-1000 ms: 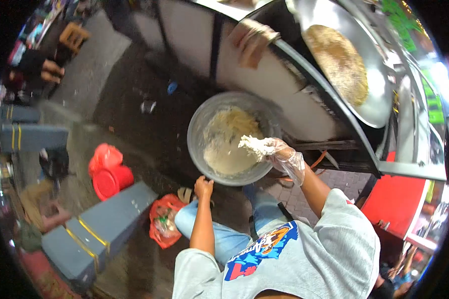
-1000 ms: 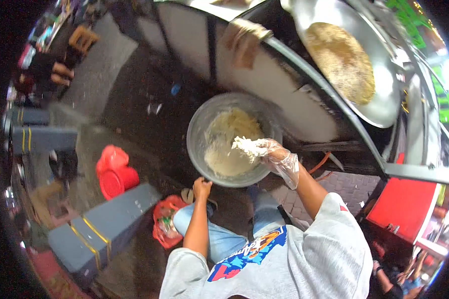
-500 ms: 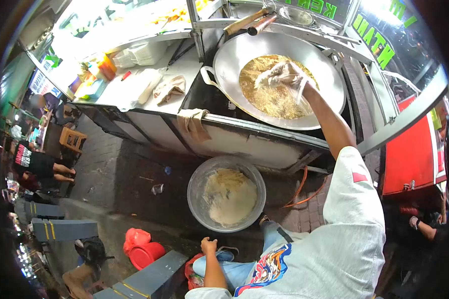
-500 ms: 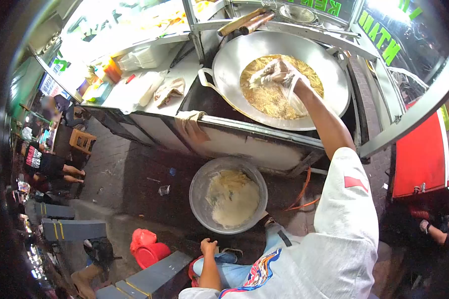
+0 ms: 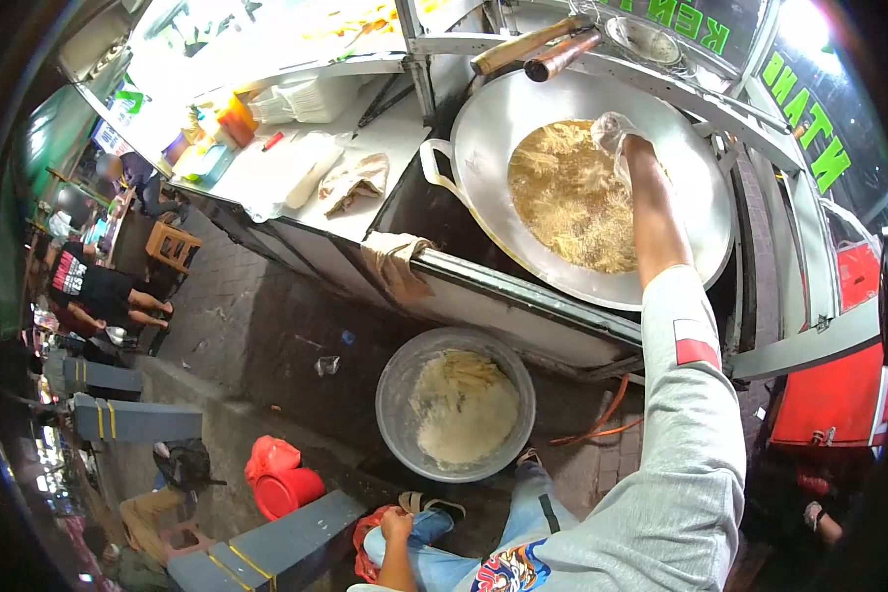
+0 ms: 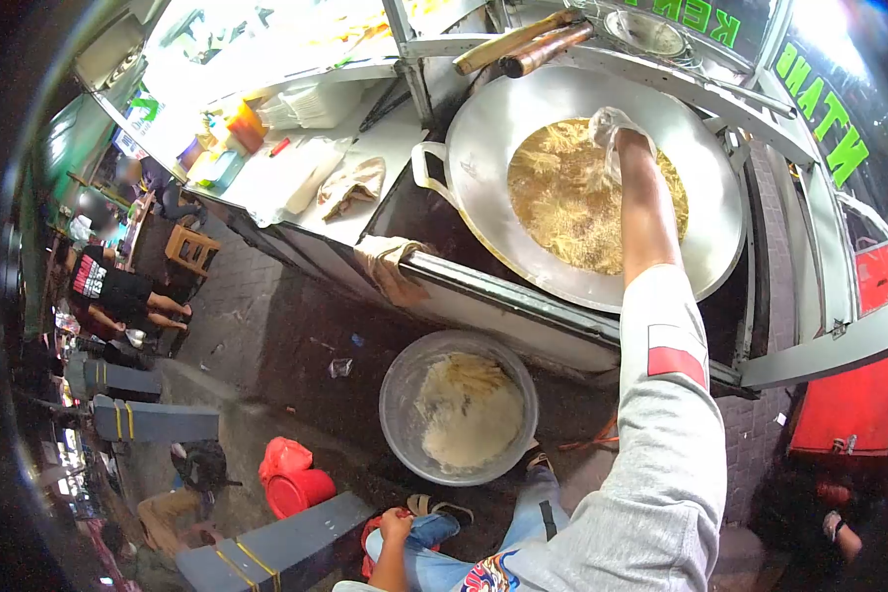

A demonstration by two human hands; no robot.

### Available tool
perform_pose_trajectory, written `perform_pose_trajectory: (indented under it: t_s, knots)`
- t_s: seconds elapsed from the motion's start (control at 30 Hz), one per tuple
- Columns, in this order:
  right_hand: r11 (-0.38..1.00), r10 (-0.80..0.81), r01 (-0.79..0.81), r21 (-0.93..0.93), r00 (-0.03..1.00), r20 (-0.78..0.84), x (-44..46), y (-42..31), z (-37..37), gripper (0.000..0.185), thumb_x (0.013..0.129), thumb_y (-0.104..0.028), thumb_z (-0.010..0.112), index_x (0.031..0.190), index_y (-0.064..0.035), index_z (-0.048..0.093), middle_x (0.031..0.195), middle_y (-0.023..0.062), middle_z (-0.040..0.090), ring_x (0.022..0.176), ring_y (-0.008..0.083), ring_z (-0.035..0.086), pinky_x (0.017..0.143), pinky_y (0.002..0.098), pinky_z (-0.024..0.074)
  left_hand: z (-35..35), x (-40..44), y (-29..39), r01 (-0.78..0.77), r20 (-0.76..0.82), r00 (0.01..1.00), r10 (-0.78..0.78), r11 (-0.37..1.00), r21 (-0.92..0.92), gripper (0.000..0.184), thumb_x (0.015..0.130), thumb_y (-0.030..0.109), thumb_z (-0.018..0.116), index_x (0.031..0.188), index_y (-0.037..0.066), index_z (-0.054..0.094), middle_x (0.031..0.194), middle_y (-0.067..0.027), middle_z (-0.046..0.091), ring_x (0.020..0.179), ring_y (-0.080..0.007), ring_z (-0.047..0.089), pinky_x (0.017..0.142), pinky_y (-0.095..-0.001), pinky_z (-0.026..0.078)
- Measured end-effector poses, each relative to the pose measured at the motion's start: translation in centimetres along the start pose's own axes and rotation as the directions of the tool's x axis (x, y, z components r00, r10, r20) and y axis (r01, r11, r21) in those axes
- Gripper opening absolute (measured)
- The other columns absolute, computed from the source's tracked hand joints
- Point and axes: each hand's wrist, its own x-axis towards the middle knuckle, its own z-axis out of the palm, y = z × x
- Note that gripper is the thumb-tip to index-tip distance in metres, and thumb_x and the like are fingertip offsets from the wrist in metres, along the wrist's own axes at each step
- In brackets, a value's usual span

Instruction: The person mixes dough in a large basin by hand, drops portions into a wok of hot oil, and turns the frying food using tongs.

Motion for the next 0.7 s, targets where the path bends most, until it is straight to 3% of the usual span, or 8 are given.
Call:
perform_pose_trajectory:
  t_s: [0.23,0.27,0.3,0.33,0.43,0.47,0.57,0.7]
  knots:
    - [0.843,0.122,0.039,0.537,0.958,-0.261,-5.7,-3.4,-5.4,0.019,0.086,-0.019,0.057,0.102,-0.0082,0.06,0.097,0.0077,0.063,0.087,0.0182,0.06,0.075,0.0307,0.0498,-1.4,1.3,4.6,-0.132,-0.1,0.988,0.115,0.972,-0.194,0.038,0.069,0.019,0.075,0.102,0.002,0.066,0.094,-0.0187,0.067,0.091,-0.0336,0.065,0.082,-0.0406,0.05]
    - [0.503,0.153,0.05,0.863,0.977,-0.146,-7.0,-4.3,-5.3,0.019,0.086,-0.019,0.058,0.101,-0.0083,0.06,0.096,0.007,0.062,0.086,0.0174,0.06,0.074,0.0297,0.0499,-3.1,0.5,7.2,-0.131,-0.091,0.989,0.114,0.968,-0.214,0.037,0.072,0.017,0.074,0.103,0.0,0.065,0.093,-0.0176,0.068,0.088,-0.0312,0.066,0.08,-0.0389,0.05]
    - [-0.266,0.122,-0.016,0.964,0.991,0.05,-8.4,-5.2,-5.4,0.018,0.086,-0.02,0.059,0.1,-0.0084,0.059,0.094,0.0064,0.062,0.085,0.0166,0.059,0.073,0.0287,0.0501,-2.2,1.6,7.7,-0.141,-0.052,0.99,0.13,0.909,-0.393,0.035,0.074,0.016,0.073,0.103,-0.001,0.065,0.092,-0.0168,0.068,0.086,-0.0285,0.066,0.079,-0.0375,0.05]
    - [-0.677,0.052,-0.101,0.729,0.981,0.185,-10.7,-6.5,-5.2,0.018,0.086,-0.02,0.061,0.1,-0.0084,0.059,0.093,0.0057,0.062,0.084,0.0157,0.059,0.072,0.0278,0.0502,-1.6,2.4,8.3,-0.136,-0.014,0.988,0.155,0.818,-0.558,0.033,0.075,0.015,0.072,0.103,-0.002,0.065,0.092,-0.016,0.068,0.084,-0.0259,0.066,0.078,-0.0362,0.05]
    - [0.498,0.086,0.069,0.864,0.988,-0.128,-21.4,-13.5,-7.3,0.022,0.086,-0.022,0.06,0.104,-0.0095,0.063,0.088,0.007,0.066,0.077,0.016,0.061,0.07,0.0296,0.051,-4.5,0.3,16.1,-0.41,-0.137,0.891,0.432,0.639,-0.651,0.032,0.079,0.014,0.071,0.106,-0.002,0.064,0.094,-0.0131,0.067,0.082,-0.0197,0.064,0.072,-0.0317,0.051]
    - [0.633,0.101,0.049,0.773,0.984,-0.146,-24.9,-16.3,-7.7,0.024,0.087,-0.023,0.06,0.106,-0.0099,0.065,0.087,0.0075,0.068,0.075,0.0161,0.062,0.069,0.0301,0.0513,-6.6,-1.7,19.9,-0.391,-0.106,0.875,0.472,0.561,-0.73,0.034,0.079,0.014,0.071,0.108,-0.002,0.063,0.097,-0.0127,0.066,0.083,-0.0184,0.064,0.07,-0.0299,0.051]
    - [-0.085,0.021,0.084,0.993,0.996,-0.083,-36.3,-25.7,-7.7,0.014,0.086,-0.011,0.059,0.094,-0.0028,0.066,0.078,0.0082,0.066,0.065,0.0138,0.061,0.056,0.027,0.0494,-12.0,-8.9,29.3,-0.574,-0.298,0.666,0.684,0.215,-0.79,0.047,0.079,0.013,0.074,0.119,-0.001,0.053,0.095,-0.0077,0.061,0.079,-0.0112,0.059,0.067,-0.0247,0.05]
    - [-0.375,0.047,-0.21,0.903,0.968,0.245,-44.8,-32.1,3.2,0.017,0.082,-0.013,0.068,0.087,0.0032,0.066,0.068,0.0065,0.063,0.054,0.0111,0.054,0.049,0.0261,0.0433,-16.4,-16.3,34.3,-0.661,-0.443,0.593,0.672,0.092,-0.745,0.055,0.073,0.011,0.079,0.118,0.0,0.05,0.093,-0.0066,0.058,0.078,-0.0122,0.06,0.064,-0.0254,0.05]
